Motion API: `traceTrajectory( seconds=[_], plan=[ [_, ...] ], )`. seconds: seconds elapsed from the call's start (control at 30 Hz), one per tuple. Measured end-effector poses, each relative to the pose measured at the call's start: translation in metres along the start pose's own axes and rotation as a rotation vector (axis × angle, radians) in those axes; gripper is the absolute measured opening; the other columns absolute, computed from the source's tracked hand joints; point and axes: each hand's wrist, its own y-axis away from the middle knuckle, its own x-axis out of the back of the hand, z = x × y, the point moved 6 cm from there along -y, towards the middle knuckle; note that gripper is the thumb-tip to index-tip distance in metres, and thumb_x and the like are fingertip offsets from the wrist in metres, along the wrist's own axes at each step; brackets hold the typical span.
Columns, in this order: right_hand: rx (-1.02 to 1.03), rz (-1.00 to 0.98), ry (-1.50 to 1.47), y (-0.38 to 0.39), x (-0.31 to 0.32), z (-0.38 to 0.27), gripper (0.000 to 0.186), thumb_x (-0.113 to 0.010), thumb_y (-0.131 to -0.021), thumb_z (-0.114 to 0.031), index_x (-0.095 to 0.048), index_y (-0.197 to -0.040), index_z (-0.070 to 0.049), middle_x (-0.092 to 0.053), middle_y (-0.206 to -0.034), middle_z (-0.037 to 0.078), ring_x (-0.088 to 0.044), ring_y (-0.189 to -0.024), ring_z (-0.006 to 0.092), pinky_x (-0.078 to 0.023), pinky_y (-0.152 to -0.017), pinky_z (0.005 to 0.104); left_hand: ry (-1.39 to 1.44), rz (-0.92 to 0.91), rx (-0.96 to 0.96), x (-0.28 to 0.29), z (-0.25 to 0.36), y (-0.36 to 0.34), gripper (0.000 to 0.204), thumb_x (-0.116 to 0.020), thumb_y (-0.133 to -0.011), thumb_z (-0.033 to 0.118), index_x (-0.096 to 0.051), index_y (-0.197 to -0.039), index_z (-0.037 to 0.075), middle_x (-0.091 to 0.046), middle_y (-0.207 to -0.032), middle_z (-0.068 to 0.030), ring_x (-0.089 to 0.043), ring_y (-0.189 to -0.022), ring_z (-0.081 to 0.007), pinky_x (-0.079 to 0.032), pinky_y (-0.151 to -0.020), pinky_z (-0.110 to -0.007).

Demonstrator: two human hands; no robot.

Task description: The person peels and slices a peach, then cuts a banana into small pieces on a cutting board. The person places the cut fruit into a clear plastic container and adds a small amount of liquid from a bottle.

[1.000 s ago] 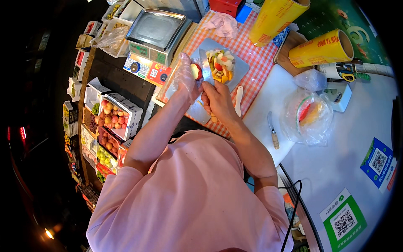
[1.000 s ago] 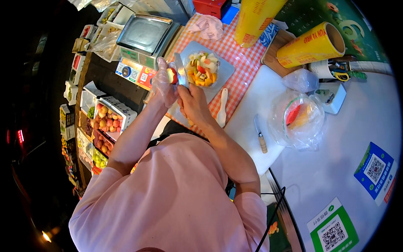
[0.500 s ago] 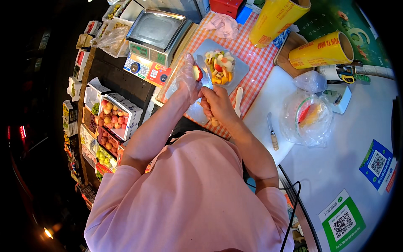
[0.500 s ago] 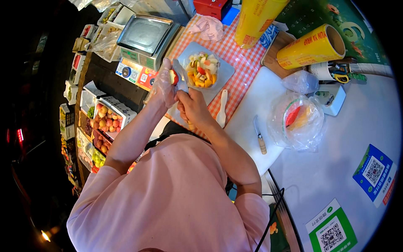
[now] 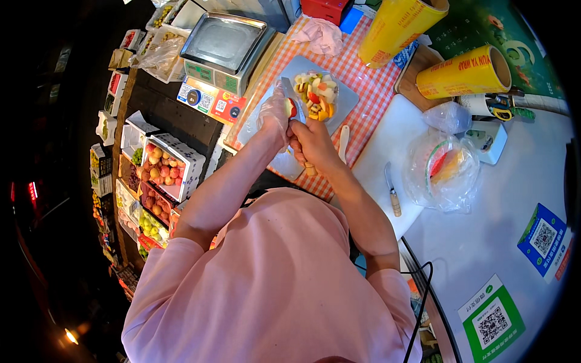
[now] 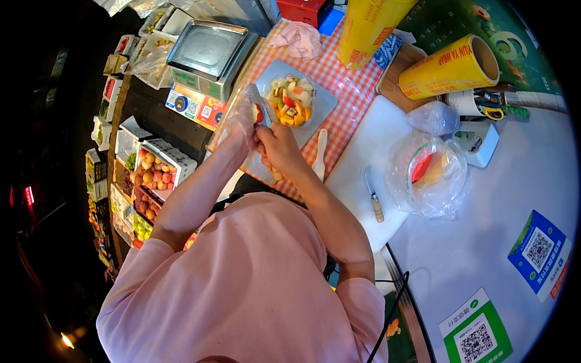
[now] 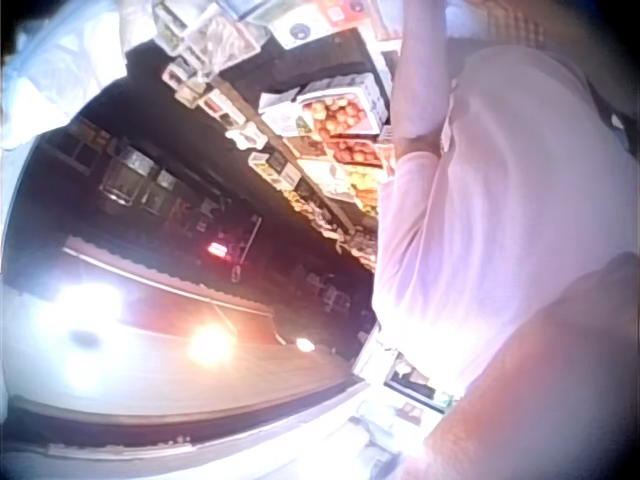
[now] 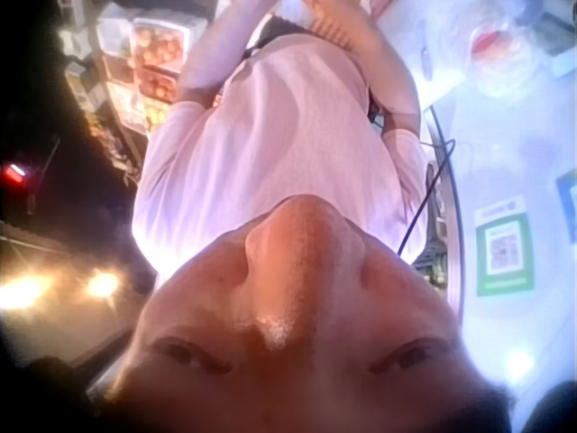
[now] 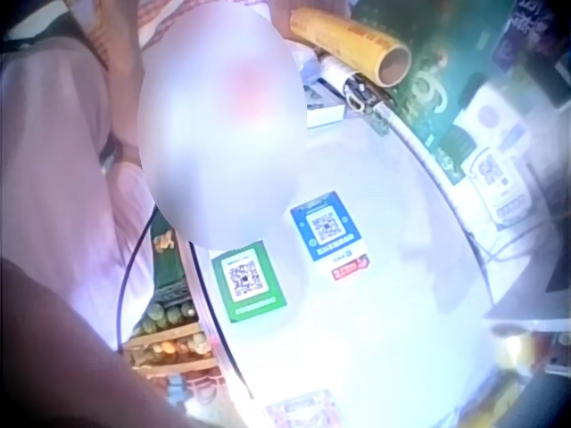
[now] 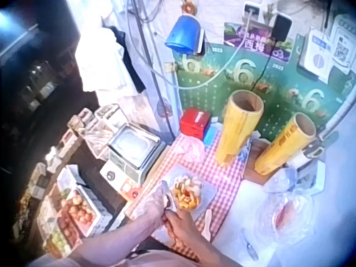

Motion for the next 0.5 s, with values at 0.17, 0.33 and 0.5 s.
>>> traceTrajectory(
  seconds=[0.17,0.33,0.5],
  plan=[
    [0.523,0.418,0.919,0.000,-0.002,-0.008,0.031,-0.050,-0.098,-0.021,-0.053,-0.086,0.008,-0.057,-0.063,0.012,-0.055,-0.052,0.0206,-0.046,-0.053,0.0390,-0.070,0.081,-0.186,0.017,-0.010,-0.054,0.056,-0.040,-0.105,0.056,-0.062,-0.113,0.005,-0.068,-0.093,-0.0093,-0.066,-0.072,-0.0199,-0.054,-0.064,-0.033],
    [0.150,0.092,0.135,-0.011,0.010,0.002,0.026,-0.052,-0.099,-0.023,-0.056,-0.086,0.000,-0.053,-0.061,0.006,-0.048,-0.044,0.0153,-0.040,-0.043,0.0317,0.038,-0.060,-0.154,-0.010,0.005,-0.011,0.059,-0.034,-0.107,0.054,-0.058,-0.125,0.003,-0.069,-0.107,-0.0138,-0.070,-0.091,-0.0251,-0.058,-0.073,-0.037],
    [-0.157,-0.161,-0.390,0.001,0.004,0.000,0.023,-0.053,-0.100,-0.026,-0.056,-0.088,-0.006,-0.048,-0.060,0.001,-0.041,-0.040,0.0091,-0.033,-0.038,0.0248,0.155,-0.217,-0.018,-0.015,0.000,-0.011,0.064,-0.028,-0.107,0.055,-0.050,-0.136,0.002,-0.069,-0.112,-0.0181,-0.069,-0.104,-0.0326,-0.061,-0.081,-0.043]
  ],
)
